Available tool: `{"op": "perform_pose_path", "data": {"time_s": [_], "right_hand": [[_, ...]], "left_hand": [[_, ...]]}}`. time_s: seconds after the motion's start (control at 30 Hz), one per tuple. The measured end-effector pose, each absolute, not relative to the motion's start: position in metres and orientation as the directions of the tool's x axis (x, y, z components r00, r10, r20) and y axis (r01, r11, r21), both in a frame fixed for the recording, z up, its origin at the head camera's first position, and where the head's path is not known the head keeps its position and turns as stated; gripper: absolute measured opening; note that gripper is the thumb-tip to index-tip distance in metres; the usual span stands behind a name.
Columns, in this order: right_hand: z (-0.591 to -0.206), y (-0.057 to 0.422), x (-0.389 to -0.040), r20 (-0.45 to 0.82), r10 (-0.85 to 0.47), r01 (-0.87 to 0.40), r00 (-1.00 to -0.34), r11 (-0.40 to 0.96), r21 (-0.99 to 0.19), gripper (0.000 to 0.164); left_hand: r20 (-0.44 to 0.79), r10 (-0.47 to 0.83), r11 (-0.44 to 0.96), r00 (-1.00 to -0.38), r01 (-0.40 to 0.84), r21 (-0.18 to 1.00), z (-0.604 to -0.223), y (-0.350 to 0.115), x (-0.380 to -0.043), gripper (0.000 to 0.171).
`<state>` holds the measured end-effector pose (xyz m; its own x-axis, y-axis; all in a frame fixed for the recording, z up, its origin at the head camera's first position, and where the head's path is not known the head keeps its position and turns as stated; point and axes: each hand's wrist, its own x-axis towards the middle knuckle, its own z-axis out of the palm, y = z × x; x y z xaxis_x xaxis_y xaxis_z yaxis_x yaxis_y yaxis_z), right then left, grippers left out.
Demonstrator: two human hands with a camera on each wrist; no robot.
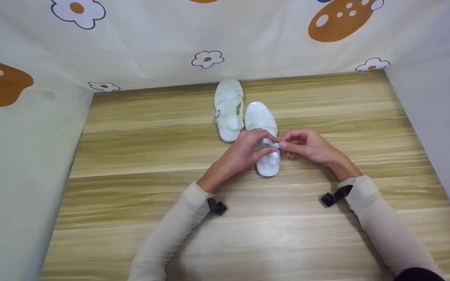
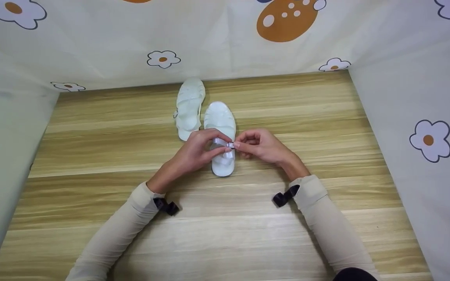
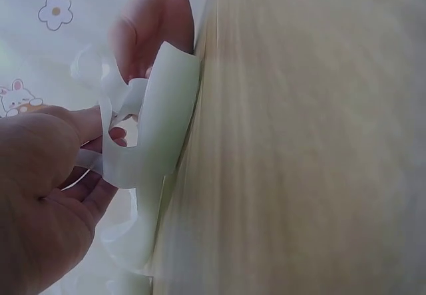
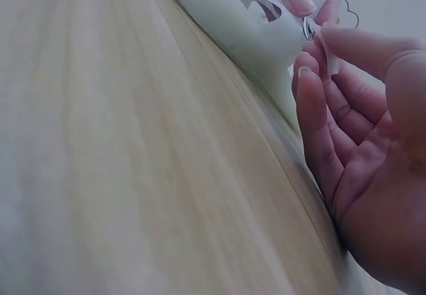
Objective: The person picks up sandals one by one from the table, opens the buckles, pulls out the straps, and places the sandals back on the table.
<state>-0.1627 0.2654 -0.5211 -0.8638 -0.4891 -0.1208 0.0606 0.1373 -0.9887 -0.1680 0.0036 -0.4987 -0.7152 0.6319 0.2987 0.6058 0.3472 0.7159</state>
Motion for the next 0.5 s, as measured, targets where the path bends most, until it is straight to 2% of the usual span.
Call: {"op": "perform_pose_path", "data": {"time_s": [0.27, 0.5], "right_hand": [[-0.5204, 0.2654, -0.1618, -0.147, -0.462, 0.093, -0.874, 0.138, -0.986, 0.023], [-0.521, 0.2693, -0.1624, -0.14, -0.469, 0.118, -0.872, 0.076, -0.99, 0.013]], "left_hand": [[0.276, 0.613, 0.362, -0.74, 0.573, 0.735, -0.4989, 0.0049, -0.1675, 0.02], [0.261, 0.557, 0.406, -0.788, 0.533, 0.742, -0.4953, 0.0053, -0.1678, 0.021]]}}
